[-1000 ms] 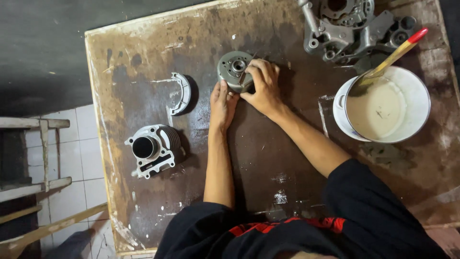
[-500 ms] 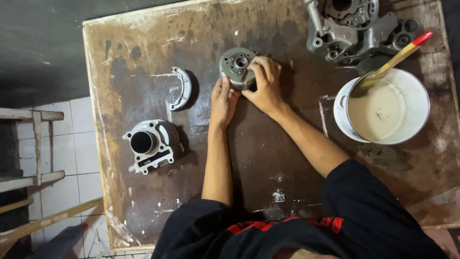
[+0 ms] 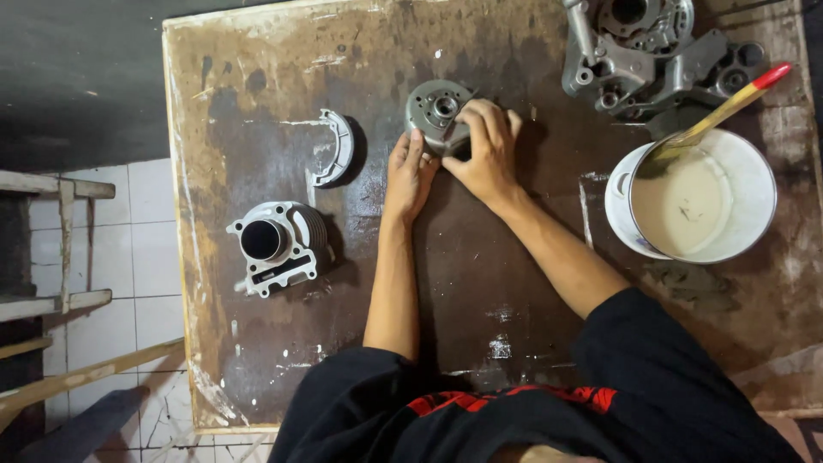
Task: Cleaning and inspecting a motorcycle flywheel component using a brush and solvent.
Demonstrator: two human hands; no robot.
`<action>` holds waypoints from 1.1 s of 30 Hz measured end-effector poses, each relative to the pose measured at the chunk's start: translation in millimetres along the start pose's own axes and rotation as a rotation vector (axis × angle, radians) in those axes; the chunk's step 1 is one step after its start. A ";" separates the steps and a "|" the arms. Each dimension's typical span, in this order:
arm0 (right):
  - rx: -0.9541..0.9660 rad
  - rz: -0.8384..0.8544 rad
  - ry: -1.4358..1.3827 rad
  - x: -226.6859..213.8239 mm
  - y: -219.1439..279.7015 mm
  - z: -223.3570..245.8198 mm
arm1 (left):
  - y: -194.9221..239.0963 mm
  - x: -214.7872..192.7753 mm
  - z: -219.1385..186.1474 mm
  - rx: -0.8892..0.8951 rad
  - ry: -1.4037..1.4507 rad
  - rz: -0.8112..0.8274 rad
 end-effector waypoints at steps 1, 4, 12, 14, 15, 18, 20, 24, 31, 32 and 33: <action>-0.001 0.001 -0.002 4.0 1.7 -3.9 | 0.0 0.1 -1.1 0.001 -0.001 -0.002; -0.031 0.005 0.000 12.9 10.7 -15.8 | -2.4 13.9 -7.7 0.000 -0.013 -0.012; 0.025 0.035 0.065 6.0 2.7 -1.4 | -4.3 36.7 -24.7 -0.053 -0.037 -0.045; 0.039 0.029 0.057 9.4 4.4 -8.4 | -1.4 9.3 -8.4 -0.048 -0.046 -0.037; 0.052 0.025 0.050 10.5 5.8 -12.5 | 0.1 -3.9 0.4 -0.043 -0.054 -0.030; -0.075 0.037 0.074 26.8 18.5 -21.2 | -4.2 58.4 -37.9 -0.064 -0.015 -0.072; -0.088 0.042 0.069 23.3 17.3 -16.2 | -4.2 68.0 -43.8 -0.086 -0.011 -0.109; 0.017 0.024 0.031 3.2 4.3 1.3 | -4.2 31.8 -23.0 -0.056 -0.064 -0.076; -0.055 -0.001 0.026 20.0 17.4 -19.6 | -5.7 52.0 -33.6 -0.066 -0.031 -0.110; -0.097 0.017 0.039 21.5 18.2 -18.7 | -4.7 73.3 -47.2 -0.112 -0.022 -0.174; -0.139 0.035 0.053 23.1 19.1 -17.8 | -3.1 94.8 -60.9 -0.155 -0.013 -0.238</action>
Point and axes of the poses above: each hand's wrist, its own y-axis away from the middle knuckle, its own x-axis out of the palm, z = x × y, the point moved 5 cm from there along -y, towards the middle knuckle, and after that the axes turned 12 degrees about z, right-handed, at the moved point
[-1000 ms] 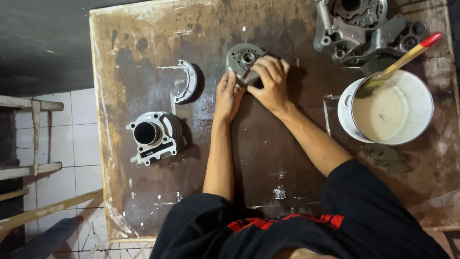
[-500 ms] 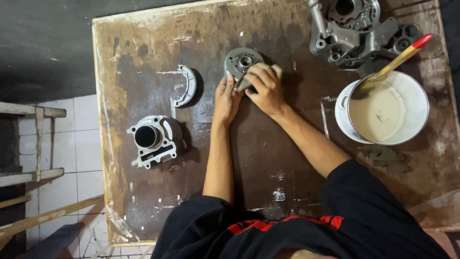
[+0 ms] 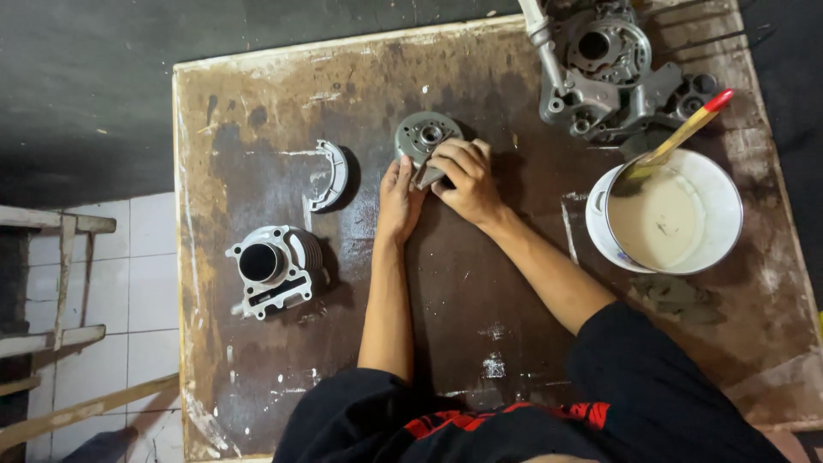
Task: Cleaning and inspecting a motorcycle flywheel component using a brush and solvent.
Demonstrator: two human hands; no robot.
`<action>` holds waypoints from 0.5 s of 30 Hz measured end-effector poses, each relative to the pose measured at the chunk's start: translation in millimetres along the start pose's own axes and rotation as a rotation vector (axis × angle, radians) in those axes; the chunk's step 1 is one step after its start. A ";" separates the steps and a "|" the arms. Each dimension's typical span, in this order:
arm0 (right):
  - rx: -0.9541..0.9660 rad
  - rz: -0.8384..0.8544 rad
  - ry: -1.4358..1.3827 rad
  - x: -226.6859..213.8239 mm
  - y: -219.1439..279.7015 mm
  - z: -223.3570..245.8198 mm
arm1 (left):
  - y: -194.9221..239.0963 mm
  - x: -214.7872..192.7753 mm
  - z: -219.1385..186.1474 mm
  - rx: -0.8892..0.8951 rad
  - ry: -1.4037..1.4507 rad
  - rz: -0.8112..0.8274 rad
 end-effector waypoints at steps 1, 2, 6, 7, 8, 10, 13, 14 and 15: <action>-0.004 -0.006 0.004 -6.7 -4.9 5.7 | -7.8 -26.7 16.7 0.005 -0.002 0.006; 0.047 -0.014 -0.017 -13.3 -9.8 8.6 | -16.8 -49.5 29.8 0.067 -0.048 0.091; 0.173 -0.053 -0.057 -27.6 -18.1 14.1 | -22.1 -68.7 40.9 0.099 -0.141 0.114; 0.166 -0.054 -0.055 -28.2 -18.3 12.0 | -20.3 -61.5 36.5 0.106 -0.139 0.116; 0.117 -0.048 -0.077 -28.5 -19.0 11.3 | -18.6 -55.9 33.6 0.086 -0.121 0.083; 0.076 -0.047 -0.096 -29.1 -15.2 13.0 | -8.9 -31.3 18.9 0.061 -0.107 0.057; -0.027 -0.025 -0.135 -27.8 -15.9 14.7 | -10.3 -30.4 18.3 -0.024 0.006 -0.070; 0.007 -0.049 -0.115 -26.6 -17.5 9.4 | -24.7 -57.5 35.0 0.049 -0.033 0.050; 0.051 -0.062 -0.108 -22.9 -13.0 8.9 | -28.6 -88.2 54.7 0.119 -0.071 0.150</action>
Point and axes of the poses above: each hand's wrist, its own y-axis away from the middle knuckle, its own x-axis out of the palm, z = x × y, the point moved 5 cm from there along -y, towards the middle knuckle, and after that the axes turned 12 degrees about z, right-handed, at the moved point
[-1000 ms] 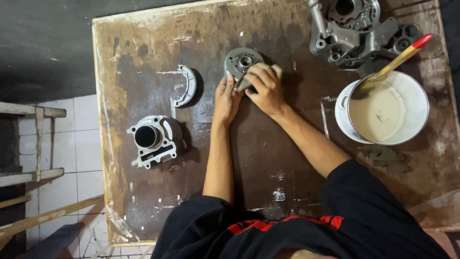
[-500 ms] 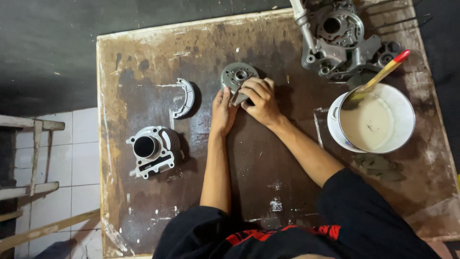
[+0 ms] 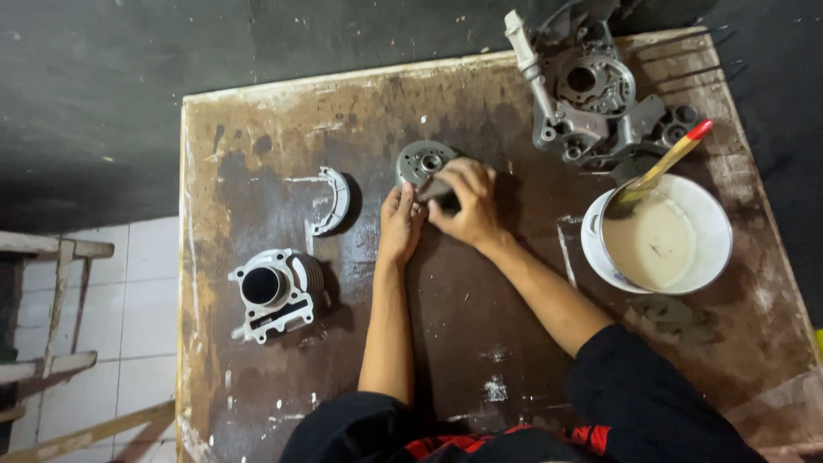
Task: Cleaning and inspecting a motorcycle flywheel component using a brush and solvent.
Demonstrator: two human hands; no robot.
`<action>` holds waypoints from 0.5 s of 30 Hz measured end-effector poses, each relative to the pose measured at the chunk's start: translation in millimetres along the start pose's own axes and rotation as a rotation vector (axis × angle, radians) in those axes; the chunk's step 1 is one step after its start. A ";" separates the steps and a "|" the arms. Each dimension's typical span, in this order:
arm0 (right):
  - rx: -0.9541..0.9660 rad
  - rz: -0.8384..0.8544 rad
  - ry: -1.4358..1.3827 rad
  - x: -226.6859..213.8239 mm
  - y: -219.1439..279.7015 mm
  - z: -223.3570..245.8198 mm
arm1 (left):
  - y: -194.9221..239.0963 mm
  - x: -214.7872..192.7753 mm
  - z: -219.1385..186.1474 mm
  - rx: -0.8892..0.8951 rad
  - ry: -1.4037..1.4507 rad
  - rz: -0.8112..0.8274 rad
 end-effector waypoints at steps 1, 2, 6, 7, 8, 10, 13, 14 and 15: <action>0.008 0.008 -0.008 -2.5 -5.3 -1.9 | -3.8 6.0 -5.8 -0.007 0.001 -0.011; 0.057 -0.013 -0.006 -5.0 -4.5 -2.1 | -0.6 11.9 -10.5 -0.003 -0.025 -0.005; 0.035 -0.007 -0.030 -5.7 -1.9 -1.2 | 2.6 31.3 -25.7 0.008 -0.037 -0.021; 0.042 -0.006 -0.030 -6.0 0.2 0.0 | 3.9 38.7 -29.4 0.000 -0.036 -0.022; -0.001 0.002 -0.032 -5.4 -0.4 3.2 | 4.3 44.0 -33.6 -0.024 -0.019 -0.055; -0.053 0.013 -0.035 -4.6 -2.9 8.5 | 4.7 42.7 -33.6 -0.039 0.001 -0.090; -0.012 -0.002 -0.007 -6.4 -7.1 9.2 | 2.3 30.1 -23.7 0.003 -0.038 -0.040; 0.040 -0.013 0.004 -7.0 -7.4 8.1 | 2.3 28.7 -22.1 -0.002 -0.046 -0.014; 0.093 -0.023 0.015 -7.8 -7.2 6.9 | 2.6 27.6 -20.3 -0.008 -0.054 0.013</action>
Point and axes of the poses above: each hand's wrist, its own y-axis away from the middle knuckle, its own x-axis out of the palm, z = x × y, the point moved 5 cm from there along -y, towards the middle knuckle, and after that the axes turned 12 degrees about z, right-handed, at the moved point
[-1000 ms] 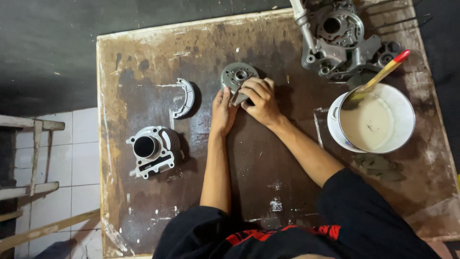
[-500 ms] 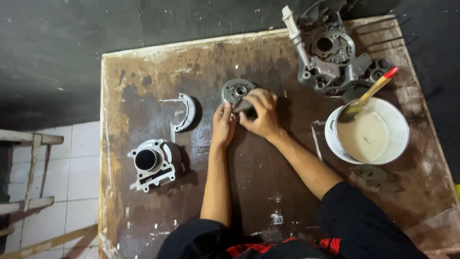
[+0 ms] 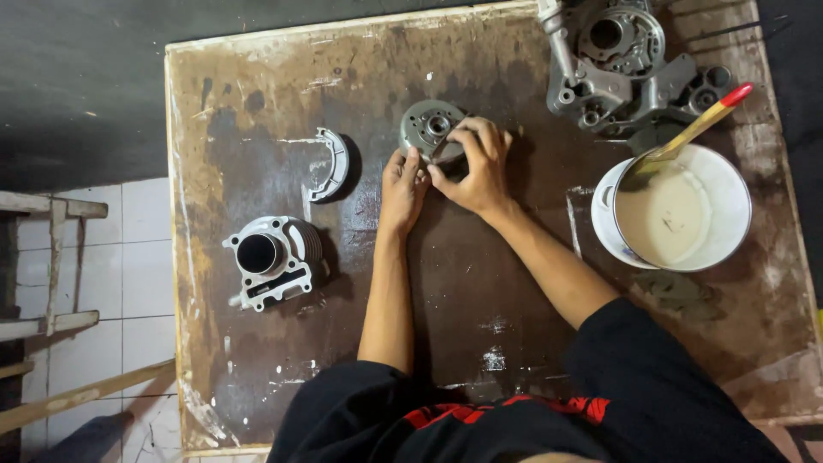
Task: Cleaning and inspecting a motorcycle flywheel component using a brush and solvent.
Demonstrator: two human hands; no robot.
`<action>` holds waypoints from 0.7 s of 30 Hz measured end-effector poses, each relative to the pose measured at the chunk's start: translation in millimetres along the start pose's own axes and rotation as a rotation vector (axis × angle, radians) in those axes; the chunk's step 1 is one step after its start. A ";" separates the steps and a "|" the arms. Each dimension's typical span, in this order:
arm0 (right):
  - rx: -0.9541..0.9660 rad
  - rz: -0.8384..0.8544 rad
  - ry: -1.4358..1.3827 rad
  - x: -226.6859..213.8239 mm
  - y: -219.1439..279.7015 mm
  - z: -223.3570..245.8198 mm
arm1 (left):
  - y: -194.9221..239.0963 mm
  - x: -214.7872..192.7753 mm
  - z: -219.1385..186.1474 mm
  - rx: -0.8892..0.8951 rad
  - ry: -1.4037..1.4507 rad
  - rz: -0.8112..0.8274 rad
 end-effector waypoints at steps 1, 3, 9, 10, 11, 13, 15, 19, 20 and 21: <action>-0.004 0.002 0.000 0.6 0.2 -0.8 | 0.0 2.6 -1.9 0.003 0.001 -0.002; 0.019 -0.012 -0.003 0.5 0.7 -3.8 | -0.2 7.5 -5.5 0.002 0.026 -0.021; -0.137 -0.002 -0.040 5.8 7.2 -5.3 | 2.3 14.7 -14.5 -0.033 -0.046 -0.047; -0.137 -0.005 -0.040 3.5 5.1 -2.9 | 1.1 16.3 -15.5 -0.032 -0.048 -0.046; -0.084 -0.008 -0.036 1.5 4.3 -2.4 | 2.0 17.3 -15.2 -0.037 -0.009 -0.053; -0.031 -0.009 -0.031 0.3 4.2 -1.7 | 2.6 10.4 -8.9 -0.041 0.032 -0.061; -0.084 -0.014 -0.038 0.4 4.7 0.6 | -0.4 -2.2 -0.2 0.010 -0.034 -0.006; -0.172 -0.013 -0.026 -1.8 2.7 9.8 | 1.7 21.9 -18.1 -0.071 -0.018 -0.110; -0.113 -0.021 -0.020 -1.1 3.6 6.5 | -0.1 9.0 -7.6 -0.031 -0.024 -0.055; -0.056 -0.029 -0.014 -0.3 3.4 3.0 | -2.6 -4.1 2.0 0.013 -0.031 -0.001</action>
Point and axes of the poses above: each hand's wrist, its own y-axis away from the middle knuckle, its own x-axis out of the palm, z = x × y, the point moved 5 cm from there along -y, towards the middle knuckle, and after that the axes turned 12 degrees about z, right-handed, at the moved point
